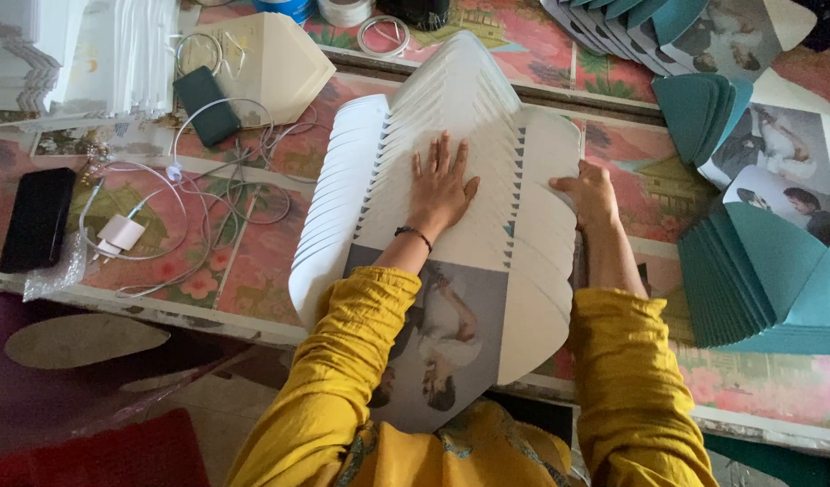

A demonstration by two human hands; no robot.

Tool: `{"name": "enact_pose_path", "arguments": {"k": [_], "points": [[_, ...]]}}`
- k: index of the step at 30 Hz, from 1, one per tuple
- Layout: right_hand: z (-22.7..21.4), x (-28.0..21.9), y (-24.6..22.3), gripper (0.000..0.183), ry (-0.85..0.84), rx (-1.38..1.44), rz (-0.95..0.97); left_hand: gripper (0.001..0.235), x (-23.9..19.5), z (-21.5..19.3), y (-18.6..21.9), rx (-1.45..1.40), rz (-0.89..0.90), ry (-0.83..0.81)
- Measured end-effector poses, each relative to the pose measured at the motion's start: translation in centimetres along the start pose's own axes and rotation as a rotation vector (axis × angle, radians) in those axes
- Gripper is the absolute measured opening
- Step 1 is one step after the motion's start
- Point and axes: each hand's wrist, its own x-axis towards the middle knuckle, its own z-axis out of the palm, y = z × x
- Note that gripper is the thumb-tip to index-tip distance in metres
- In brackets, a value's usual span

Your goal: Folding the flaps of printed cards to create finished products and stacking them on a table.

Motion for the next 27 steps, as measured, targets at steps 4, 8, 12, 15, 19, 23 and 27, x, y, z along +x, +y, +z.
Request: {"name": "enact_pose_path", "arguments": {"k": [4, 8, 12, 15, 19, 23, 27], "points": [[-0.6, 1.4, 1.1, 0.028, 0.033, -0.049, 0.065, 0.074, 0.3, -0.5, 0.3, 0.018, -0.017, -0.015], [-1.3, -3.9, -2.7, 0.019, 0.149, -0.049, 0.02, 0.07, -0.1, -3.0, 1.2, 0.048, 0.003, 0.012], [-9.0, -13.2, -6.0, 0.021, 0.074, -0.282, -0.204, 0.072, -0.2, -1.9, 1.6, 0.114, -0.057, -0.026], [-14.6, -20.1, -7.1, 0.019, 0.127, -0.888, -0.162, 0.071, 0.4, -0.7, 0.4, 0.133, 0.017, 0.12], [-13.6, -24.6, -1.1, 0.022, 0.219, -0.973, -0.087, 0.071, 0.3, -0.5, 0.5, 0.134, -0.007, 0.076], [-11.2, -24.1, 2.7, 0.028, 0.426, -1.242, -0.162, 0.071, 0.8, 1.7, -0.8, 0.115, 0.048, 0.268], [-10.9, -21.8, 1.5, 0.018, 0.378, -1.37, 0.032, 0.075, 0.8, 0.8, -0.4, 0.155, 0.027, 0.177]]}}
